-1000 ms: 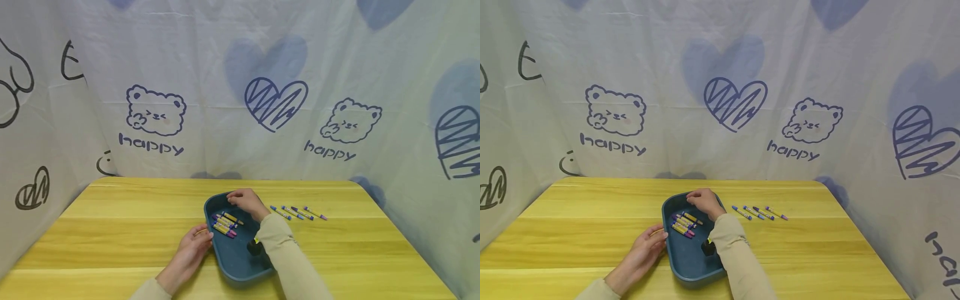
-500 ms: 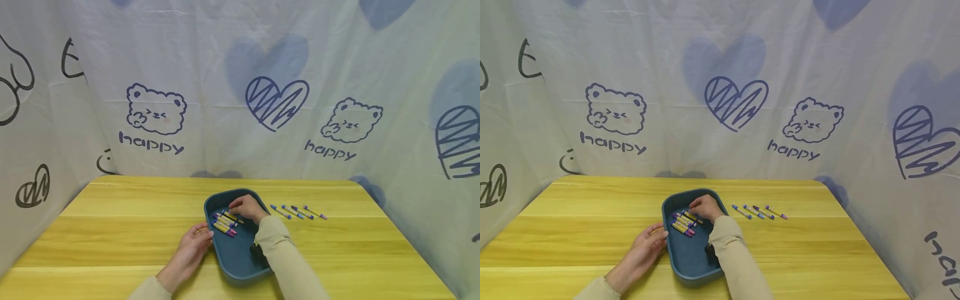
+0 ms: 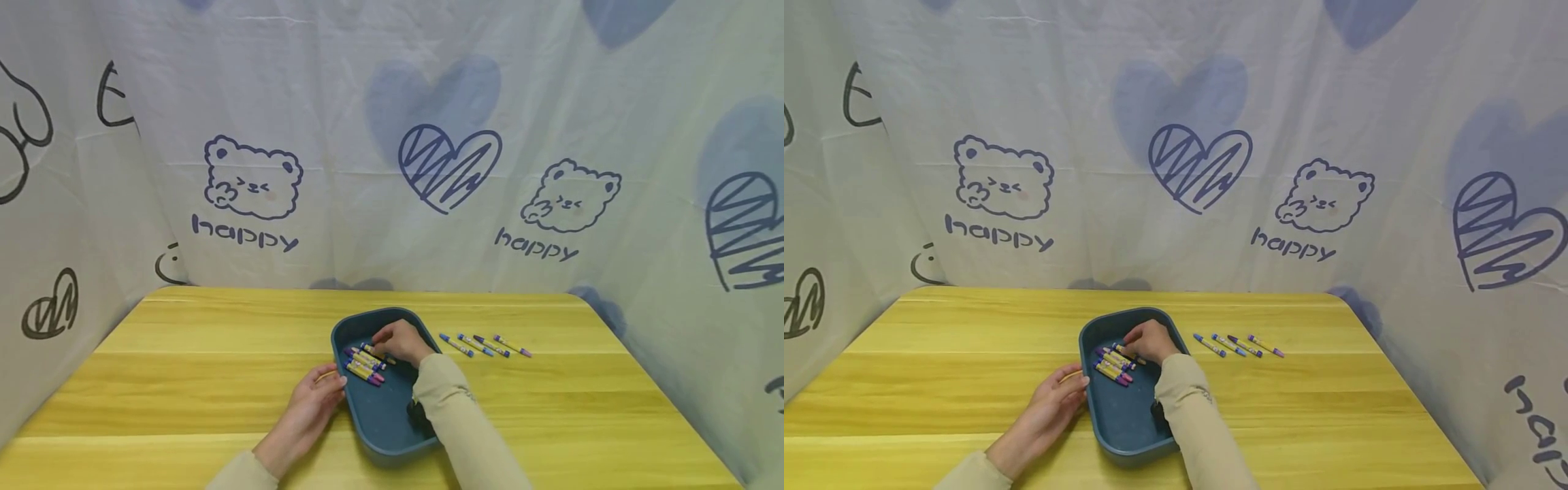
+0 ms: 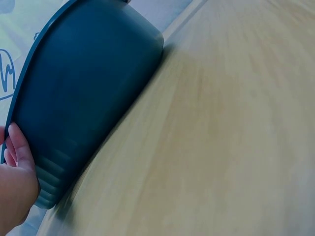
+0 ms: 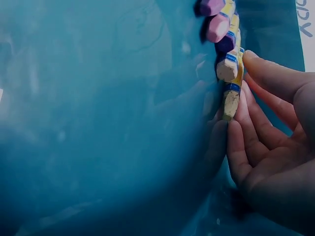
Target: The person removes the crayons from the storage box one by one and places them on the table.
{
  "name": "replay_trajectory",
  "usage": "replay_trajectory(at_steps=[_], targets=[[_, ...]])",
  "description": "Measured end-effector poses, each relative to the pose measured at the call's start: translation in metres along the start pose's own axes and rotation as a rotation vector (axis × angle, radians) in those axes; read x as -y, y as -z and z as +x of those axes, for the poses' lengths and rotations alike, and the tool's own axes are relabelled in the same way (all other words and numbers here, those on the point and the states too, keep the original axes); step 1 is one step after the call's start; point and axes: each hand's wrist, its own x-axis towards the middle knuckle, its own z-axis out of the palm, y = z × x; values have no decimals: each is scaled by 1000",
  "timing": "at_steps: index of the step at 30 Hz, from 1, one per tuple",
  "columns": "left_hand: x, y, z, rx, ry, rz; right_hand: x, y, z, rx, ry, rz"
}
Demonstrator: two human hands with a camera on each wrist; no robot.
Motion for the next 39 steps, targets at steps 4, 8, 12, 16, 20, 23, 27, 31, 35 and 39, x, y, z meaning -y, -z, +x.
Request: replay_trajectory(at_steps=[4,8,12,16,20,23,27,31,35,39], targets=[[0,0,0,-1,-2,-1,0,0,1,15,18,-42],[1,0,0,-1,-2,-1,-1,-1,2,35,35,-82],[1,1,0,-2,-1,6,-3,-2,4,27,47,-72],[1,1,0,-6,0,12,-3,-1,5,-17,66,-49],[1,1,0,-6,1,13,-3,0,6,-38,74,-37],[1,0,0,-7,0,13,-2,1,5,-60,97,-48],[1,0,1,-9,1,13,1,2,5,-100,127,-56],[0,1,1,-9,3,13,4,1,6,-126,143,-62],[0,1,1,-10,2,8,8,1,5,-130,155,-66],[0,1,0,-6,0,0,13,1,4,-131,140,-18]])
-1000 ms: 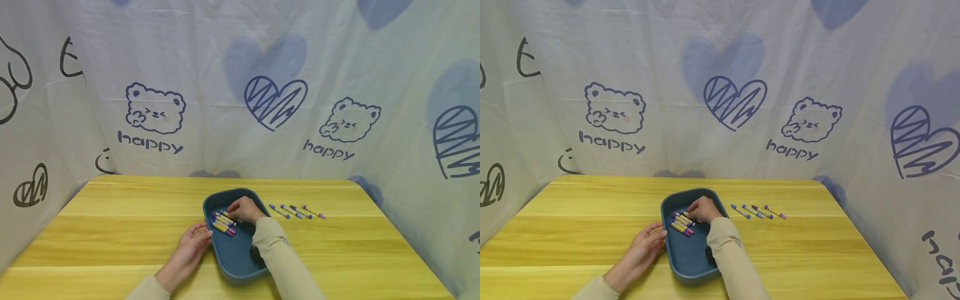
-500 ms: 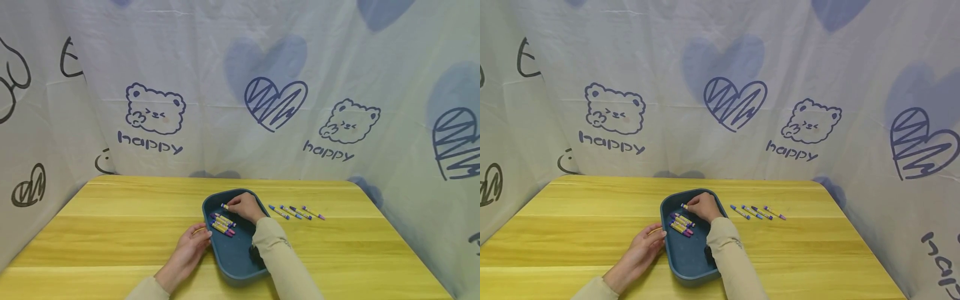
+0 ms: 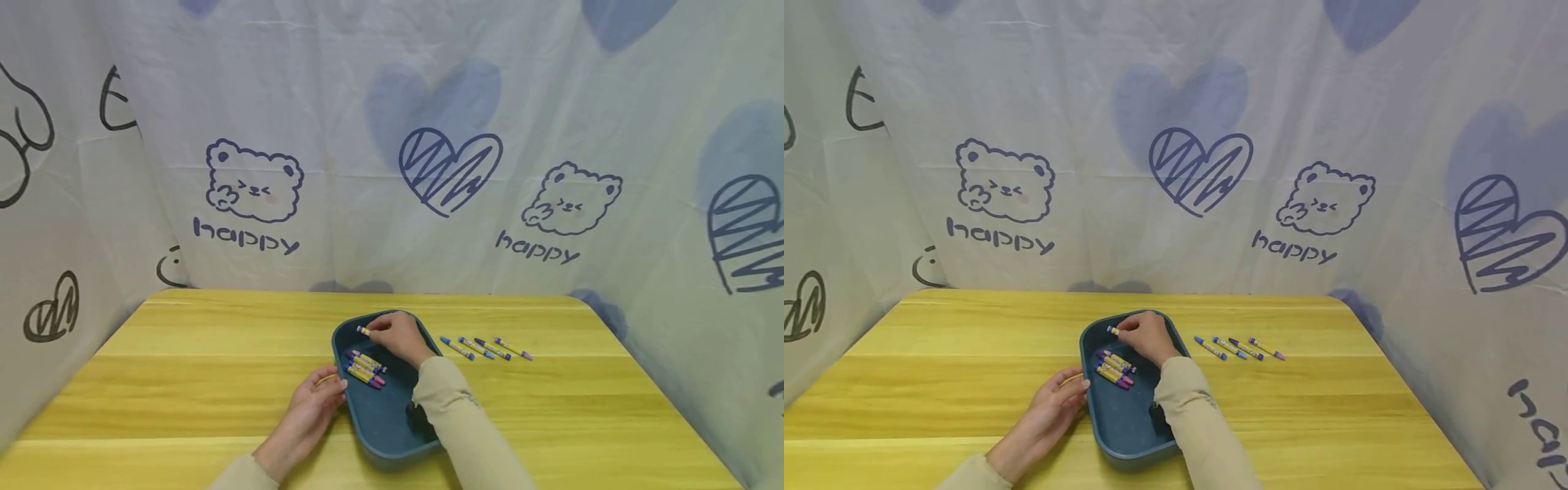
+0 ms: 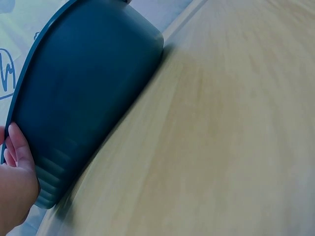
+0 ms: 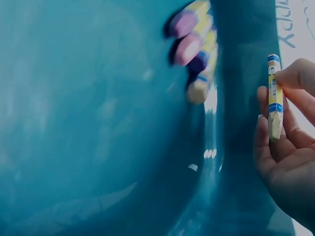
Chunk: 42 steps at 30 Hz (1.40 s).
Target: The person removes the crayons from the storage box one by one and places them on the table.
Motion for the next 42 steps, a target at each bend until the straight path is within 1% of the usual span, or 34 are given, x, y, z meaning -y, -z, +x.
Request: replay_trajectory(at_steps=[7,9,11,16,20,23,28,32,42], targets=[[1,0,-1,-4,-12,-11,10,5,5,-124,-30,201],[1,0,-1,-3,-11,-10,12,8,7,-132,-41,233],[1,0,-1,-2,-10,-7,15,13,8,-119,-55,247],[1,-2,-1,0,-10,-7,24,34,12,-65,-50,232],[1,-2,0,0,-17,-12,31,53,17,-55,-66,210],[1,-2,0,3,-24,-14,31,67,19,-46,-85,189],[3,-2,-1,4,-26,-15,23,91,19,-24,-81,182],[3,-1,-1,-1,-24,-11,14,107,16,-20,-89,147],[4,-2,-1,-5,-23,-13,-13,133,6,-46,-127,60]])
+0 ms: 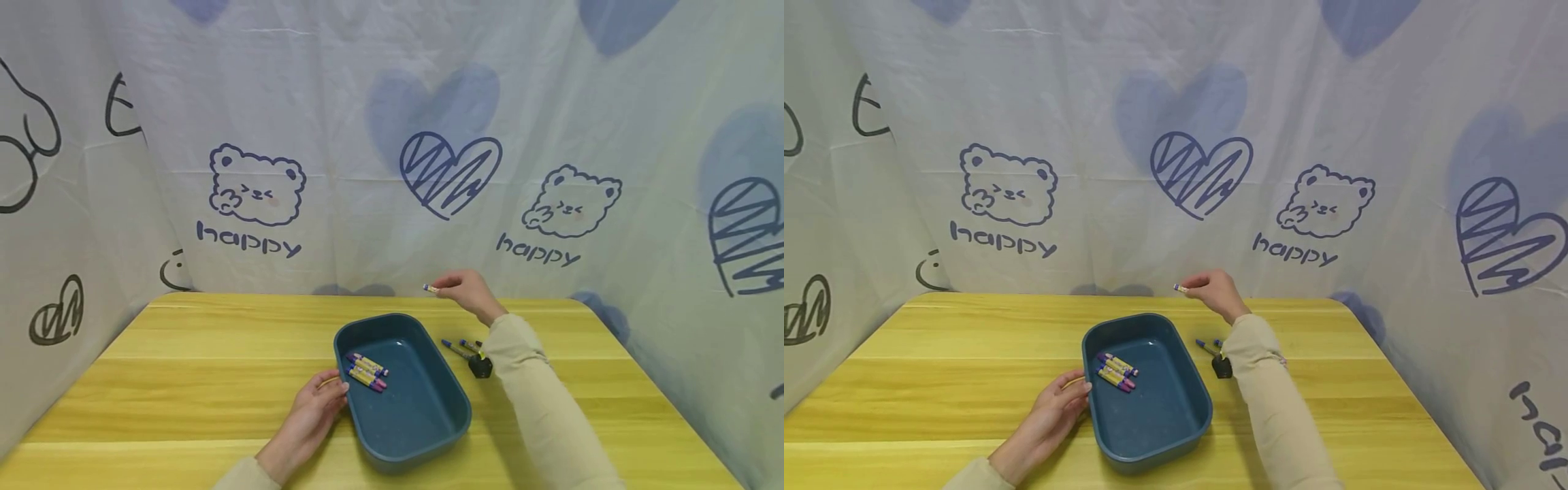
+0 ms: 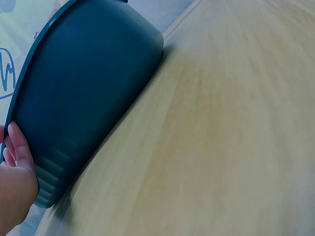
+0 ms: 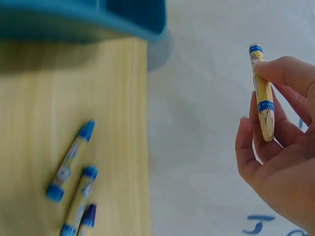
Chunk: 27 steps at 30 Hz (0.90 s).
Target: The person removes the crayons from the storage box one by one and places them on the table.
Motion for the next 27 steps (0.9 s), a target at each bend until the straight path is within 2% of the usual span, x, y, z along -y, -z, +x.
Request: replay_trajectory(at_steps=[15,27], targets=[[0,0,1,-11,0,4,-53,26,-13,-7,-86,-49],[0,1,0,-9,0,8,-99,46,-34,-36,-146,-116]])
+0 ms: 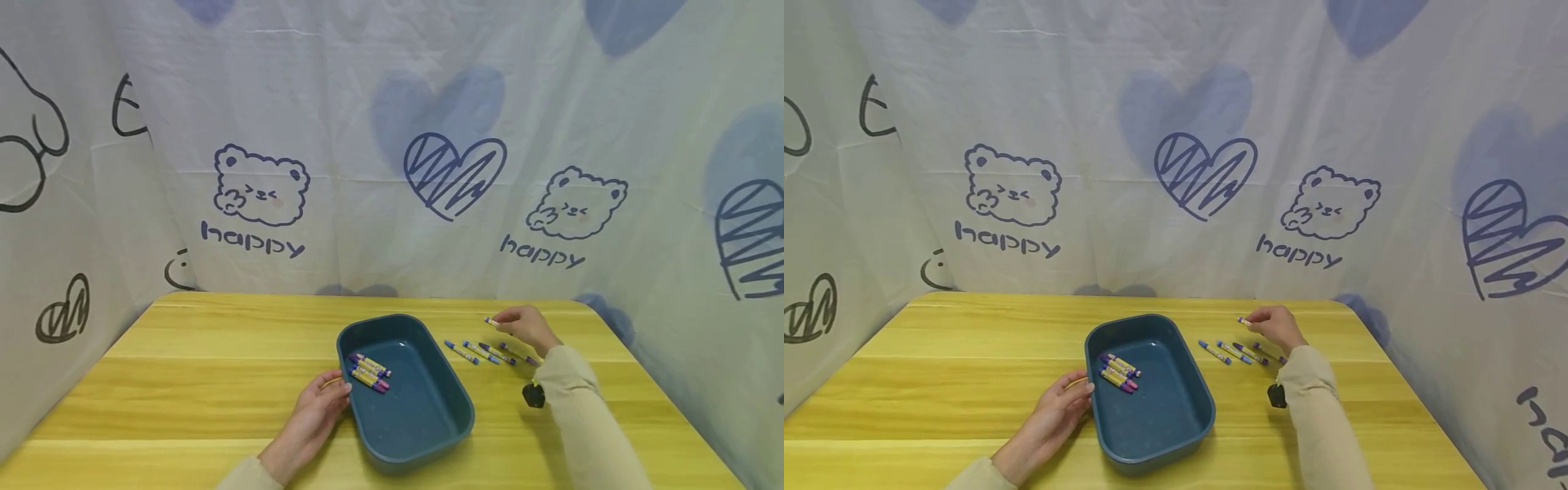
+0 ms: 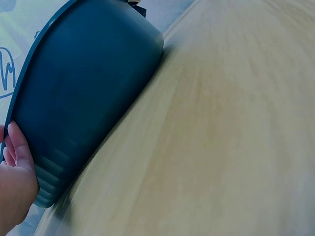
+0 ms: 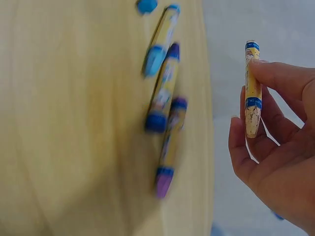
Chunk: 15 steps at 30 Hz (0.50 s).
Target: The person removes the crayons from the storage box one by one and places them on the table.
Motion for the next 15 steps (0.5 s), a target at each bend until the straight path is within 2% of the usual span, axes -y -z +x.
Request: replay_trajectory(at_steps=[15], targets=[[0,-1,-1,-5,7,0,-48,21,-18,-46,-1,-77]])
